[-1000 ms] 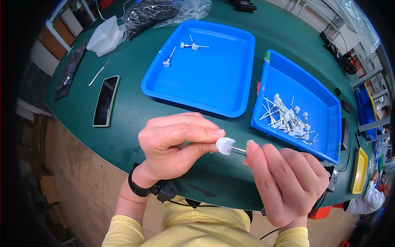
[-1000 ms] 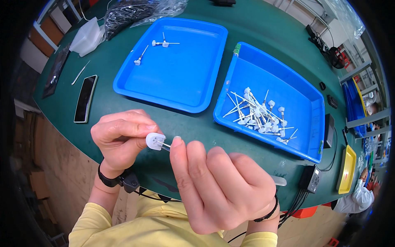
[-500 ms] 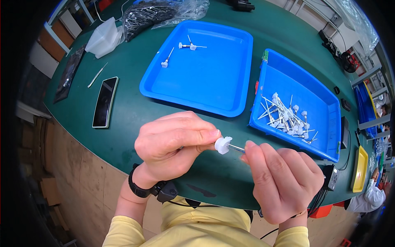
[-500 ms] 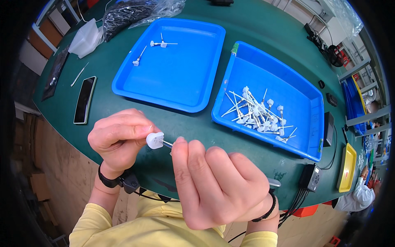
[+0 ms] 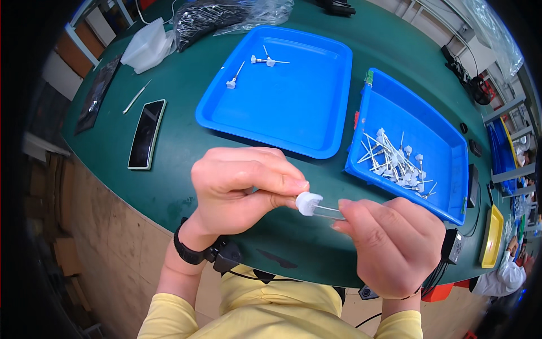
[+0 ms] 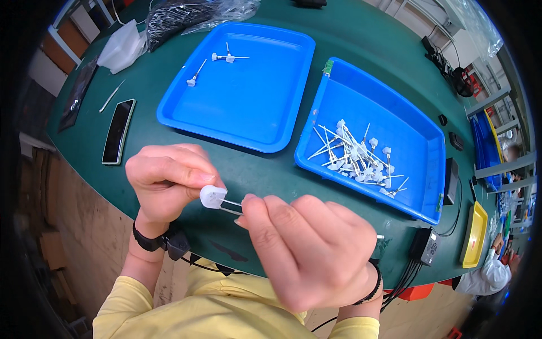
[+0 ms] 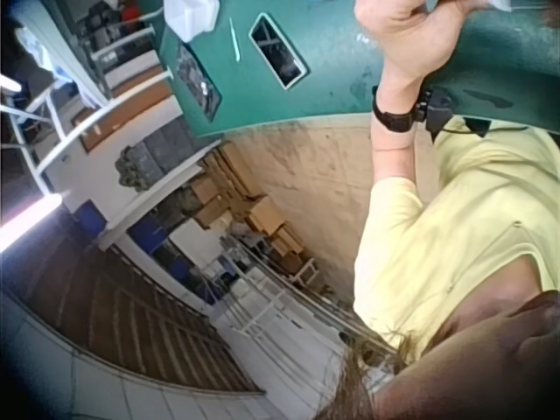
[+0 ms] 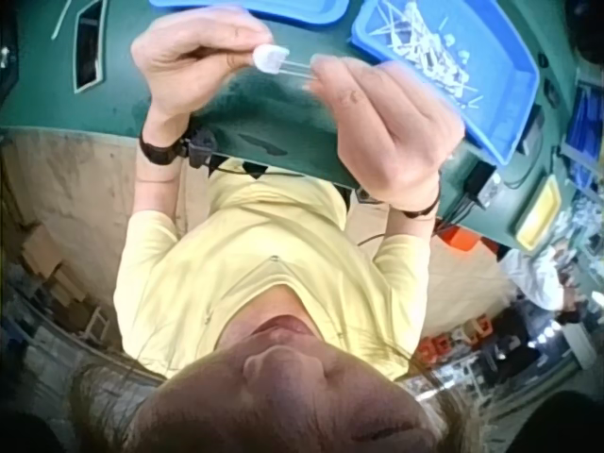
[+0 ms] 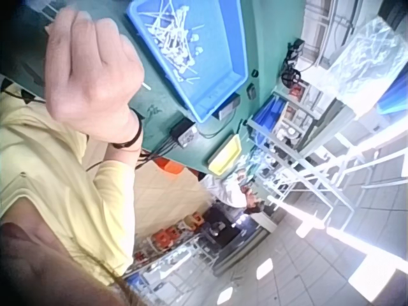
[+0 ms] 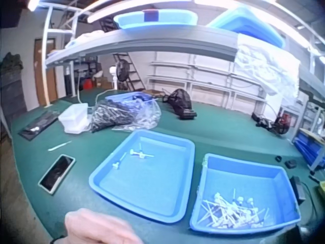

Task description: Manually assemble small white plastic components using tweezers and a plastic rod on a green workbench.

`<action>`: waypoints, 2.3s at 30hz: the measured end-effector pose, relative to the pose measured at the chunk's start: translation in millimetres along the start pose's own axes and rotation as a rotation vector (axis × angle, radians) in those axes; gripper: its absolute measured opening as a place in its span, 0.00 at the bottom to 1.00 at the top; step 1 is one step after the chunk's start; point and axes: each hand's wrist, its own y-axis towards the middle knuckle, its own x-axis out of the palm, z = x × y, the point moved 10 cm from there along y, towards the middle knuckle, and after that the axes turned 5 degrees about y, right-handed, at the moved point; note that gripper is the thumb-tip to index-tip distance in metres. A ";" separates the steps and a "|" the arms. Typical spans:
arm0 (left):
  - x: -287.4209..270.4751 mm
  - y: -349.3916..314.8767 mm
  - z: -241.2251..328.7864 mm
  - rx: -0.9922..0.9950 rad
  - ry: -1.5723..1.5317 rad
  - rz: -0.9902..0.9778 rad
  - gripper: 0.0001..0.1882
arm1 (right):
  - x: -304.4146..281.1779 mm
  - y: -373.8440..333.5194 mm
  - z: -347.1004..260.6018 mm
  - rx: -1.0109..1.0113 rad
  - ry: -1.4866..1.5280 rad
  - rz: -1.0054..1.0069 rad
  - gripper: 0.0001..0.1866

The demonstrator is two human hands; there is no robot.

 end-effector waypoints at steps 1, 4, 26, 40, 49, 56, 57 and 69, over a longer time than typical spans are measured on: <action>-0.3 1.3 0.7 0.002 0.002 0.005 0.08 | -1.7 0.8 -0.5 -0.006 0.001 -0.001 0.11; 5.2 2.9 -4.6 -0.055 -0.141 -0.034 0.07 | -0.2 0.9 7.4 0.062 0.138 -0.034 0.10; 23.8 -5.3 -25.6 -0.269 -0.318 -0.196 0.08 | 24.4 -6.5 37.7 0.330 0.519 -0.252 0.09; 20.9 -3.9 -24.9 -0.245 -0.310 -0.153 0.10 | 26.3 -4.5 40.0 0.370 0.587 -0.228 0.09; 11.2 -1.9 -18.6 -0.171 -0.169 -0.056 0.10 | 12.1 -1.3 23.4 0.236 0.287 -0.151 0.11; 11.3 -3.2 -21.5 -0.192 -0.212 -0.051 0.09 | 16.0 -0.7 27.2 0.243 0.386 -0.160 0.12; 12.2 -3.9 -23.5 -0.216 -0.234 -0.060 0.10 | 20.5 -1.6 28.7 0.263 0.429 -0.199 0.11; 15.6 -13.8 -40.6 -0.451 -0.551 -0.015 0.08 | 9.6 -1.0 12.3 0.071 0.336 -0.003 0.19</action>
